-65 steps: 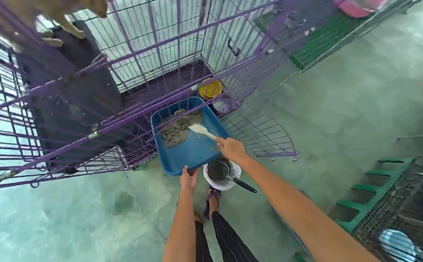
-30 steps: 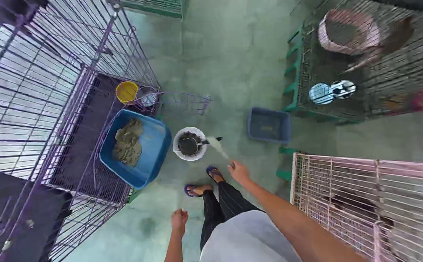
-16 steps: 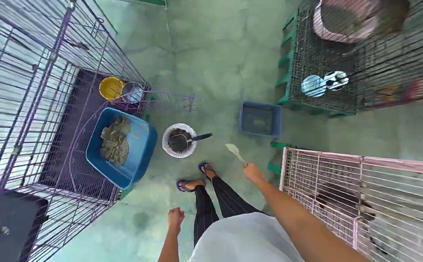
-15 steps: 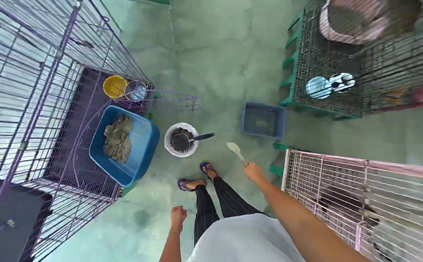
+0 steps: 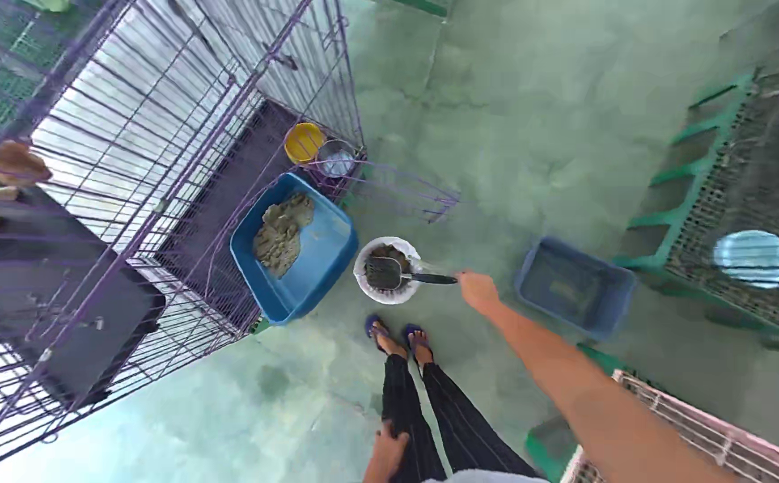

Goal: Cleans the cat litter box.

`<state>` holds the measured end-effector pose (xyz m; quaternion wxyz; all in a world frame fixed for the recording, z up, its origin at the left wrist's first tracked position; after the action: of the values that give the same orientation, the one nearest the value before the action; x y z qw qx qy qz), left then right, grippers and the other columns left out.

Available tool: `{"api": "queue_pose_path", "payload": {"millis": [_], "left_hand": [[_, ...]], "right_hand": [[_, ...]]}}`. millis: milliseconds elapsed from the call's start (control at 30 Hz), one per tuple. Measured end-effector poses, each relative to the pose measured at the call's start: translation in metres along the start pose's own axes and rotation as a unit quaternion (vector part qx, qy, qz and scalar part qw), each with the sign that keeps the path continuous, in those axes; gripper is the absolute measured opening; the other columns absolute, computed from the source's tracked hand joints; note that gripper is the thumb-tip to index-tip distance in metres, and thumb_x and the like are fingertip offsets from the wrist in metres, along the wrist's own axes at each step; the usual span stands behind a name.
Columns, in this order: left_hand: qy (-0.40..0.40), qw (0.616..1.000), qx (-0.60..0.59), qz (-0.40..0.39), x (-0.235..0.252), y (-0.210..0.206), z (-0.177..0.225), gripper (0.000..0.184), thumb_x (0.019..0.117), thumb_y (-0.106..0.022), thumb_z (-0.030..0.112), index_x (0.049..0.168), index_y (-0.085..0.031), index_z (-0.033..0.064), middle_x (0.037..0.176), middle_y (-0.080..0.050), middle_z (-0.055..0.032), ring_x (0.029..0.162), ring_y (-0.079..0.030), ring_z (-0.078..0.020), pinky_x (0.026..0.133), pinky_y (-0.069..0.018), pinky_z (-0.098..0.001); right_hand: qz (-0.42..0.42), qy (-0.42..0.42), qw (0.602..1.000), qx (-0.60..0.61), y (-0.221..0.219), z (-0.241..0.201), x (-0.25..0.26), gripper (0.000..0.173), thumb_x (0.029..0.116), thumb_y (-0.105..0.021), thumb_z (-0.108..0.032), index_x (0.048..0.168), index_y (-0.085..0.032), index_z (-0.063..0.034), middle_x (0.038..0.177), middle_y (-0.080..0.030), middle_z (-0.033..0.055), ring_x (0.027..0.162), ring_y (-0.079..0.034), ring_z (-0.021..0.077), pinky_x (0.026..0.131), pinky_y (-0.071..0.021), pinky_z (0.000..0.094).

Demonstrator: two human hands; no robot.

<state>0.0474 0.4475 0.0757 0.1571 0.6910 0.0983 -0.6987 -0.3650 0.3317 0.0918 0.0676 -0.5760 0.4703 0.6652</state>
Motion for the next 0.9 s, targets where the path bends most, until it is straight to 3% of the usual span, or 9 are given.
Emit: {"api": "queue_pose_path", "payload": {"millis": [133, 300, 400, 500, 567, 667, 767, 833, 900], "left_hand": [[0.021, 0.999, 0.026, -0.032, 0.022, -0.025, -0.011, 0.076, 0.0994, -0.066, 0.038, 0.157, -0.032, 0.0022, 0.150, -0.043, -0.0349, 0.135, -0.048, -0.0523, 0.110, -0.0418, -0.0625], [0.073, 0.994, 0.076, 0.010, 0.042, -0.013, -0.008, 0.096, 0.0948, -0.065, 0.055, 0.166, -0.013, 0.0159, 0.162, -0.028, -0.0302, 0.136, -0.047, -0.0520, 0.106, -0.0426, -0.0663], [0.074, 0.993, 0.091, -0.001, 0.046, 0.004, -0.004, 0.091, 0.0964, -0.062, 0.055, 0.165, -0.017, 0.0178, 0.161, -0.033, -0.0282, 0.134, -0.050, -0.0494, 0.104, -0.0456, -0.0646], [0.081, 0.991, 0.104, -0.007, 0.051, 0.016, -0.005, 0.089, 0.0966, -0.062, 0.055, 0.165, -0.018, 0.0188, 0.160, -0.034, -0.0278, 0.134, -0.050, -0.0495, 0.103, -0.0463, -0.0643], [0.079, 0.991, 0.106, -0.015, 0.052, 0.022, -0.003, 0.090, 0.0969, -0.062, 0.055, 0.166, -0.017, 0.0184, 0.161, -0.031, -0.0288, 0.136, -0.048, -0.0513, 0.105, -0.0442, -0.0655], [0.083, 0.989, 0.120, -0.024, 0.052, 0.027, -0.001, 0.090, 0.0973, -0.061, 0.055, 0.166, -0.017, 0.0181, 0.161, -0.031, -0.0291, 0.136, -0.047, -0.0503, 0.106, -0.0440, -0.0644], [0.084, 0.988, 0.125, -0.024, 0.054, 0.029, -0.002, 0.089, 0.0974, -0.061, 0.055, 0.165, -0.017, 0.0172, 0.159, -0.034, -0.0303, 0.134, -0.049, -0.0504, 0.106, -0.0446, -0.0636], [0.082, 0.988, 0.125, -0.022, 0.053, 0.032, -0.002, 0.088, 0.0979, -0.060, 0.055, 0.165, -0.018, 0.0163, 0.159, -0.034, -0.0301, 0.133, -0.050, -0.0501, 0.105, -0.0452, -0.0636], [0.086, 0.988, 0.125, -0.024, 0.051, 0.036, -0.003, 0.088, 0.0984, -0.060, 0.055, 0.165, -0.018, 0.0168, 0.159, -0.034, -0.0295, 0.133, -0.051, -0.0501, 0.104, -0.0456, -0.0643]], "right_hand": [[-0.006, 0.030, 0.999, -0.031, 0.003, -0.046, 0.074, 0.044, 0.1043, -0.043, 0.002, 0.146, -0.054, -0.0013, 0.148, -0.053, 0.0282, 0.130, -0.056, 0.0495, 0.103, -0.0466, 0.0655], [-0.032, 0.063, 0.994, -0.088, -0.015, -0.080, 0.164, 0.032, 0.1064, -0.047, -0.004, 0.132, -0.062, 0.0070, 0.140, -0.058, 0.0308, 0.135, -0.051, 0.0491, 0.113, -0.0346, 0.0665], [-0.036, 0.088, 0.990, -0.100, -0.029, -0.086, 0.211, 0.028, 0.1029, -0.056, -0.004, 0.127, -0.067, 0.0056, 0.135, -0.062, 0.0297, 0.135, -0.050, 0.0491, 0.116, -0.0284, 0.0698], [0.061, 0.146, 0.983, -0.098, -0.016, -0.092, 0.239, 0.024, 0.0991, -0.060, 0.002, 0.121, -0.071, 0.0067, 0.127, -0.066, 0.0311, 0.136, -0.048, 0.0525, 0.120, -0.0138, 0.0757], [0.123, 0.169, 0.973, -0.101, 0.003, -0.099, 0.237, 0.032, 0.0987, -0.058, 0.006, 0.129, -0.066, 0.0061, 0.136, -0.061, 0.0313, 0.142, -0.042, 0.0522, 0.121, -0.0085, 0.0756], [0.181, 0.218, 0.957, -0.067, 0.010, -0.107, 0.220, 0.037, 0.0924, -0.067, 0.006, 0.129, -0.067, 0.0056, 0.138, -0.059, 0.0314, 0.139, -0.046, 0.0512, 0.117, -0.0231, 0.0727], [0.052, 0.157, 0.986, -0.015, -0.024, -0.093, 0.206, 0.031, 0.1048, -0.054, -0.013, 0.129, -0.067, 0.0028, 0.133, -0.062, 0.0285, 0.129, -0.057, 0.0463, 0.109, -0.0425, 0.0621], [-0.060, 0.074, 0.995, 0.006, -0.060, -0.065, 0.205, 0.039, 0.1072, -0.051, -0.022, 0.134, -0.061, 0.0046, 0.138, -0.059, 0.0317, 0.131, -0.055, 0.0496, 0.106, -0.0441, 0.0656], [-0.098, 0.012, 0.995, -0.001, -0.089, -0.035, 0.208, 0.051, 0.1011, -0.063, -0.025, 0.142, -0.055, 0.0053, 0.144, -0.053, 0.0336, 0.135, -0.050, 0.0516, 0.108, -0.0402, 0.0696]]}}
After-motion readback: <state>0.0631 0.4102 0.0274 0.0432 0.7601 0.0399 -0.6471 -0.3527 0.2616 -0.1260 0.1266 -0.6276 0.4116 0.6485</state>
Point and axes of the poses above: each hand's wrist, its own x-axis towards the middle knuckle, its own y-axis out of the back of the hand, z = x × y, the point moved 7 cm from there along x, towards the middle knuckle
